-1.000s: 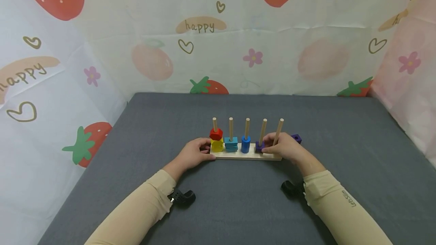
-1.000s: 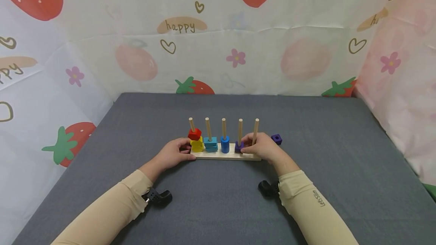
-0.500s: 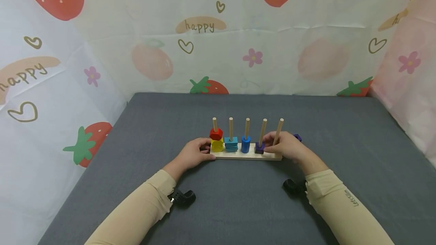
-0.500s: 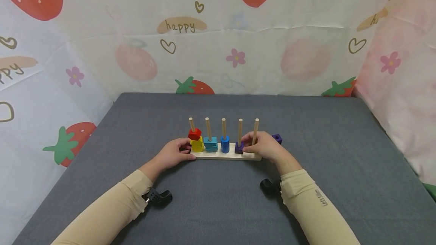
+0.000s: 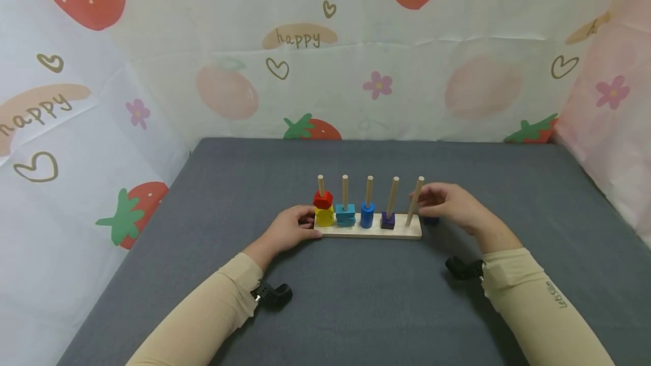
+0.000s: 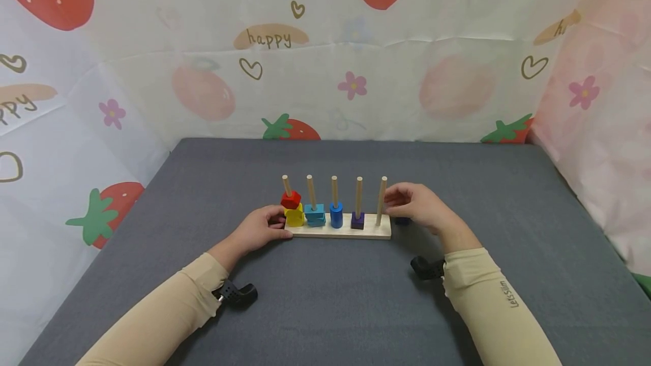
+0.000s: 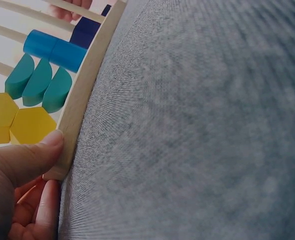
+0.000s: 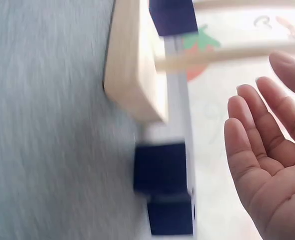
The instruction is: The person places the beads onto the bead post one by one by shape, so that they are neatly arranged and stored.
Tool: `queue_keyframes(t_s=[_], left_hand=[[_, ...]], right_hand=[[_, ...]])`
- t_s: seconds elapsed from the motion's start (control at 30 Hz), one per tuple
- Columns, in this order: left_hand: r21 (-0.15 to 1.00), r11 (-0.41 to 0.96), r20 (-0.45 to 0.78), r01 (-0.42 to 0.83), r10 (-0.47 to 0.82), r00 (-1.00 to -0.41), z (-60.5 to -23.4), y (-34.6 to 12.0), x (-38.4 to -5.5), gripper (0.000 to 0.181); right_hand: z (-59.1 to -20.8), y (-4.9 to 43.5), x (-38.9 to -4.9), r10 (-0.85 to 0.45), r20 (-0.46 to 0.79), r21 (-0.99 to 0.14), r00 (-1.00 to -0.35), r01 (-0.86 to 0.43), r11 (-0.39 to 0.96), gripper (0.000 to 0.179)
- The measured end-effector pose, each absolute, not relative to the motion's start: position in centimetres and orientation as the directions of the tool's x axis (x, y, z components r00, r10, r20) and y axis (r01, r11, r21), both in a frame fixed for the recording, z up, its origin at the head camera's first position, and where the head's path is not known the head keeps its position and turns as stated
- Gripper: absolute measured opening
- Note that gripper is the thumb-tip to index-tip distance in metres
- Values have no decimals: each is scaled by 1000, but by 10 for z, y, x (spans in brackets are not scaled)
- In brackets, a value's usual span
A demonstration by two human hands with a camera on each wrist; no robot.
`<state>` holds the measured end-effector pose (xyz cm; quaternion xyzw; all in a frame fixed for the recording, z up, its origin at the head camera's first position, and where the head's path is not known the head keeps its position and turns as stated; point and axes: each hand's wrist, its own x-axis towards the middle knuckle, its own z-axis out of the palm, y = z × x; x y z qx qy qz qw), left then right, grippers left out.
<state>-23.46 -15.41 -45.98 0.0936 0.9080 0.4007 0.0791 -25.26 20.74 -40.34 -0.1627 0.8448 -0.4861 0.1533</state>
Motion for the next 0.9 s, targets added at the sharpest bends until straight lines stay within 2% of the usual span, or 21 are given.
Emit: queue_keyframes(t_s=[0.47, 0.9], left_hand=[[739, 665, -69, 102, 226, -972, -460, -154, -234, 50], [731, 669, -49, 132, 244, -969, -461, -155, -234, 51]], right_hand=[[-402, 247, -254, -291, -104, -841, -951, -72, 536, 35], [-419, 253, -263, -302, -179, -787, -936, -49, 616, 36]])
